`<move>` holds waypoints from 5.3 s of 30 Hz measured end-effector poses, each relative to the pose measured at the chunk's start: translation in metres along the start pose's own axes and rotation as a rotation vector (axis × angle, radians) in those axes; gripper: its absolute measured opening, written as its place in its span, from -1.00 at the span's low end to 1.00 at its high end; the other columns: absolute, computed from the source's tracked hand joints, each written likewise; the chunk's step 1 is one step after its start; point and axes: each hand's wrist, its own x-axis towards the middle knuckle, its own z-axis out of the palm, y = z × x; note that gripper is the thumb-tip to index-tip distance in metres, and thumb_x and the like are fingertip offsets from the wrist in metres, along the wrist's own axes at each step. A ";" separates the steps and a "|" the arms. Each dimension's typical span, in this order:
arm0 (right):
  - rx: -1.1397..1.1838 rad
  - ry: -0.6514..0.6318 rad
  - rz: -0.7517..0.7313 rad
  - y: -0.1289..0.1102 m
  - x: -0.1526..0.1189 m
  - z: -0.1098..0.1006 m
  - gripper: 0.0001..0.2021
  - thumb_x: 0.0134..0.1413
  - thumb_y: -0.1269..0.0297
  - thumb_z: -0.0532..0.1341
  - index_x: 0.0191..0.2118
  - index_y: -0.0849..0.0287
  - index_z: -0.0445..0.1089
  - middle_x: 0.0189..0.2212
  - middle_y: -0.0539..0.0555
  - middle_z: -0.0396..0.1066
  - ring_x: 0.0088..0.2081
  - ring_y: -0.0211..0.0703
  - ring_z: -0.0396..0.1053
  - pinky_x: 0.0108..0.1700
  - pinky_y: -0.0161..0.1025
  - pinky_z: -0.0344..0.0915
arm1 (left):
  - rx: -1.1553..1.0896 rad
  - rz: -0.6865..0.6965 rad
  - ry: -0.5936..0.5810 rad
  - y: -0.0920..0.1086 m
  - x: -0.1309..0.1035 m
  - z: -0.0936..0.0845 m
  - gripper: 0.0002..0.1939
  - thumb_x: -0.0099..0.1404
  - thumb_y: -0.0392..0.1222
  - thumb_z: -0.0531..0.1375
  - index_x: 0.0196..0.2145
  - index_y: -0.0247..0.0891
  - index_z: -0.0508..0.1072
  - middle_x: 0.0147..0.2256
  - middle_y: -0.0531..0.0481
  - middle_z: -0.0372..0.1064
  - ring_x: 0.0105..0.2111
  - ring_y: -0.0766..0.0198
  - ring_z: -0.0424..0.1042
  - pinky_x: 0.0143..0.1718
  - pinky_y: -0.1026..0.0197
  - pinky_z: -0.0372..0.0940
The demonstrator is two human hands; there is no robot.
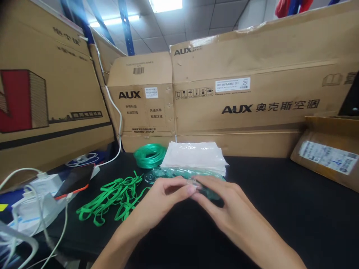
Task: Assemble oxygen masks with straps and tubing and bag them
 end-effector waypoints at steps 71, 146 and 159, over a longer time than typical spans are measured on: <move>-0.489 -0.264 0.326 0.045 -0.013 -0.051 -0.39 0.16 -0.37 0.23 0.20 -0.19 0.52 0.12 0.09 0.57 0.13 0.26 0.51 0.11 0.01 0.40 | 0.798 0.079 -0.364 -0.025 0.001 0.007 -0.89 0.50 -0.11 0.26 -0.20 -0.05 0.62 -0.10 0.21 0.54 -0.01 0.25 0.45 0.07 0.24 0.19; 0.031 0.015 -0.084 -0.014 0.003 -0.019 -0.81 0.34 0.40 0.23 -0.32 0.06 0.50 0.08 0.04 0.55 0.16 -0.02 0.47 0.19 -0.11 0.31 | 0.244 -0.077 -0.040 -0.014 0.010 0.011 -0.61 0.53 0.13 0.11 -0.23 -0.20 0.56 -0.43 0.09 0.34 -0.40 0.28 0.26 -0.37 0.26 0.14; 0.023 0.190 -0.066 -0.011 0.000 -0.034 -0.88 0.34 0.35 0.25 -0.29 0.05 0.45 -0.05 0.04 0.56 0.05 0.02 0.48 0.06 -0.13 0.34 | 0.324 -0.141 -0.049 -0.018 0.011 0.007 -0.55 0.52 0.14 0.11 -0.29 -0.15 0.66 -0.45 0.09 0.38 -0.48 0.29 0.13 -0.44 0.20 0.01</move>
